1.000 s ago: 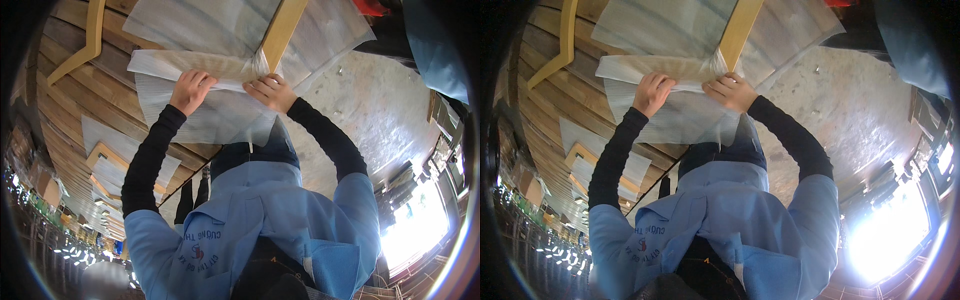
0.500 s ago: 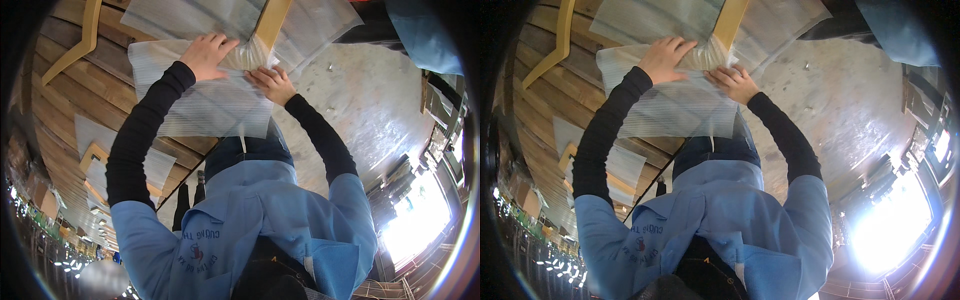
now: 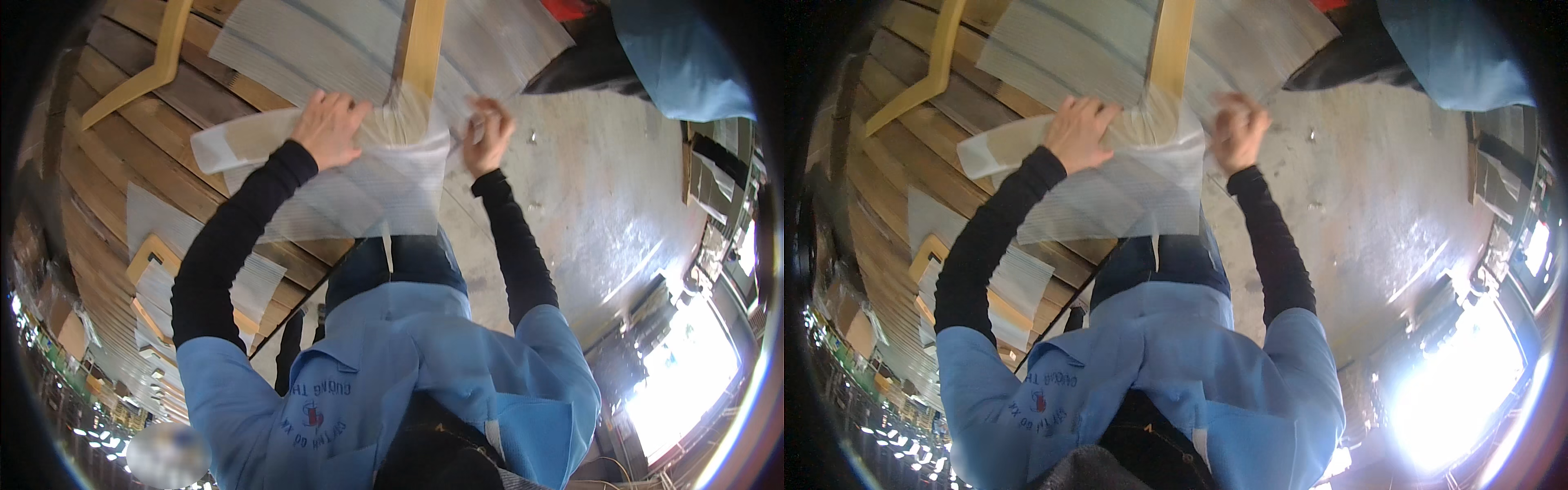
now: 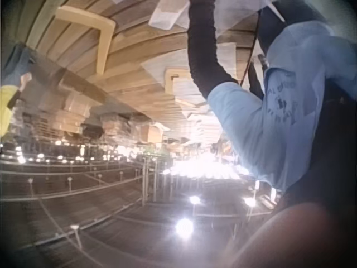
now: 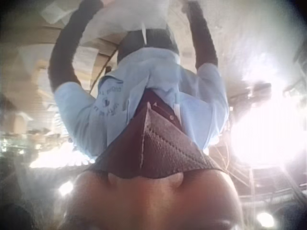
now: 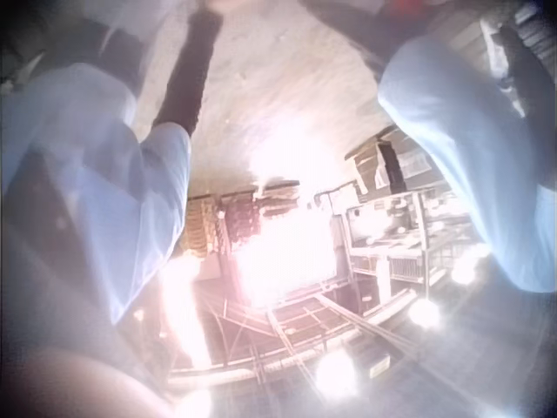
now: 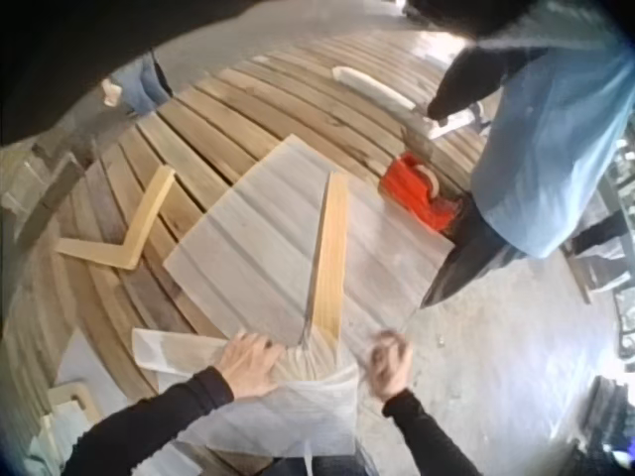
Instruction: The person wraps wooden chair leg frames in bubble wrap and secures them with tape. The person places each frame on a sheet of bubble wrap, folds the wrap around it, and uses a tape dispenser to seal the package. The wrapped frames are set aside on the table.
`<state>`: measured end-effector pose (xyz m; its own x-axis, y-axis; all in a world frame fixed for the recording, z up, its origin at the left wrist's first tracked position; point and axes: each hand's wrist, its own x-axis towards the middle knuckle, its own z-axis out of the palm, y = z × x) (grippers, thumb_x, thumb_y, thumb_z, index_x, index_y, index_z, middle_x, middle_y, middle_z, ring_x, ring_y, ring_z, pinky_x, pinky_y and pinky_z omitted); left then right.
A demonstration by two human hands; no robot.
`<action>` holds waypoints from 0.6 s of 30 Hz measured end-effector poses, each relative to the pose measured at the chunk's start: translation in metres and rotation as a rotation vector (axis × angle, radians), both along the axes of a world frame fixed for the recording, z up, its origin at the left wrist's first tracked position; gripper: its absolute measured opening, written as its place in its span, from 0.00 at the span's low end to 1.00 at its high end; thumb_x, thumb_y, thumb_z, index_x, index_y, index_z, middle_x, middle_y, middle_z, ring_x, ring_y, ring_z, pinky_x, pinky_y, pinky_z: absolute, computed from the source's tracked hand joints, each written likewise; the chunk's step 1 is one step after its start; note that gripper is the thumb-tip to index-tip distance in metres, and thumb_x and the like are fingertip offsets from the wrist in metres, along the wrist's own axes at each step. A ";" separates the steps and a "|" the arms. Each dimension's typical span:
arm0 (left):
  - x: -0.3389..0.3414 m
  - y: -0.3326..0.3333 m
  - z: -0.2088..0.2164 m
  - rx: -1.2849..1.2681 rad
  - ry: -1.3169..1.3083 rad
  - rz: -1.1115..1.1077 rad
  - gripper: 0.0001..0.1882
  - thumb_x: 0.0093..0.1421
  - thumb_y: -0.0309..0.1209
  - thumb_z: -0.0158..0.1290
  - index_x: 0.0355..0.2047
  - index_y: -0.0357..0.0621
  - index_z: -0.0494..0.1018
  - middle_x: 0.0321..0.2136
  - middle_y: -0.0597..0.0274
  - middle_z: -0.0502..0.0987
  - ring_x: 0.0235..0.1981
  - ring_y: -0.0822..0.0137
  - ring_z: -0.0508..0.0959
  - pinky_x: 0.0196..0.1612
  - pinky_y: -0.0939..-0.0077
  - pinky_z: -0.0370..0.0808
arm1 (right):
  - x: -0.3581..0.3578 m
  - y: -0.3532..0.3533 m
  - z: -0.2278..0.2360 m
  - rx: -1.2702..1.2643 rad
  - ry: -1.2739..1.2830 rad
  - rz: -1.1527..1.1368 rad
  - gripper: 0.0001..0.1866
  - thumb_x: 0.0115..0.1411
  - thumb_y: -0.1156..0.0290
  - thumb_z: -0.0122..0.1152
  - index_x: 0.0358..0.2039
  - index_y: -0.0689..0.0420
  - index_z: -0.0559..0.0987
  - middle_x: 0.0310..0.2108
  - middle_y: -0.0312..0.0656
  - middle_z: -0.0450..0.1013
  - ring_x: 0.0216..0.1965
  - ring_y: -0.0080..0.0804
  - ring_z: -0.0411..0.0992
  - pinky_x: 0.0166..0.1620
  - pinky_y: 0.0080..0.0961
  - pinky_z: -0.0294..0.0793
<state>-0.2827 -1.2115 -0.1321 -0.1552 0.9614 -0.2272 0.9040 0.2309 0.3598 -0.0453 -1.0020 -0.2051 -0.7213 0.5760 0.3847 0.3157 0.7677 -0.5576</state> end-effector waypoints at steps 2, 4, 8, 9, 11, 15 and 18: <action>0.001 -0.020 0.005 0.070 -0.029 0.044 0.34 0.42 0.38 0.70 0.52 0.47 0.74 0.39 0.54 0.76 0.44 0.56 0.76 0.48 0.63 0.66 | -0.043 0.045 0.015 0.099 -0.093 -0.105 0.20 0.62 0.74 0.57 0.54 0.45 0.78 0.55 0.39 0.72 0.56 0.43 0.67 0.60 0.46 0.60; 0.004 -0.040 0.013 0.150 -0.035 0.076 0.35 0.40 0.37 0.71 0.51 0.49 0.75 0.40 0.57 0.76 0.43 0.56 0.75 0.48 0.62 0.66 | -0.063 0.074 -0.009 0.180 -0.256 0.075 0.21 0.67 0.60 0.52 0.61 0.38 0.74 0.66 0.39 0.64 0.68 0.46 0.57 0.68 0.58 0.48; 0.020 -0.082 0.036 0.229 -0.070 0.130 0.37 0.36 0.37 0.73 0.51 0.51 0.75 0.39 0.61 0.76 0.42 0.59 0.75 0.47 0.64 0.66 | -0.115 0.054 -0.035 0.299 -0.441 0.251 0.28 0.69 0.46 0.44 0.68 0.30 0.66 0.75 0.36 0.51 0.76 0.49 0.42 0.70 0.73 0.30; 0.027 -0.088 0.044 0.242 -0.091 0.147 0.38 0.36 0.36 0.74 0.51 0.52 0.75 0.39 0.62 0.75 0.42 0.60 0.75 0.47 0.65 0.66 | -0.128 0.045 -0.040 0.302 -0.472 0.222 0.29 0.69 0.44 0.44 0.69 0.30 0.64 0.75 0.36 0.50 0.76 0.49 0.41 0.69 0.74 0.29; 0.030 -0.089 0.051 0.267 -0.106 0.158 0.39 0.35 0.36 0.75 0.51 0.52 0.75 0.39 0.64 0.75 0.42 0.61 0.75 0.46 0.65 0.66 | -0.148 0.036 -0.046 0.314 -0.547 0.148 0.31 0.68 0.42 0.43 0.70 0.30 0.62 0.76 0.36 0.48 0.76 0.50 0.39 0.68 0.77 0.27; 0.028 -0.086 0.049 0.283 -0.095 0.160 0.39 0.35 0.37 0.75 0.52 0.52 0.76 0.39 0.64 0.76 0.42 0.61 0.75 0.47 0.65 0.66 | -0.161 0.021 -0.029 0.481 -0.641 0.095 0.32 0.67 0.45 0.46 0.71 0.36 0.62 0.75 0.39 0.50 0.76 0.51 0.40 0.67 0.78 0.27; 0.018 -0.082 0.029 0.246 -0.102 0.181 0.38 0.37 0.38 0.74 0.52 0.52 0.76 0.39 0.61 0.77 0.43 0.59 0.76 0.48 0.63 0.67 | -0.135 -0.001 0.009 0.149 -0.457 -0.002 0.30 0.68 0.52 0.52 0.69 0.42 0.64 0.74 0.41 0.50 0.75 0.52 0.44 0.70 0.69 0.32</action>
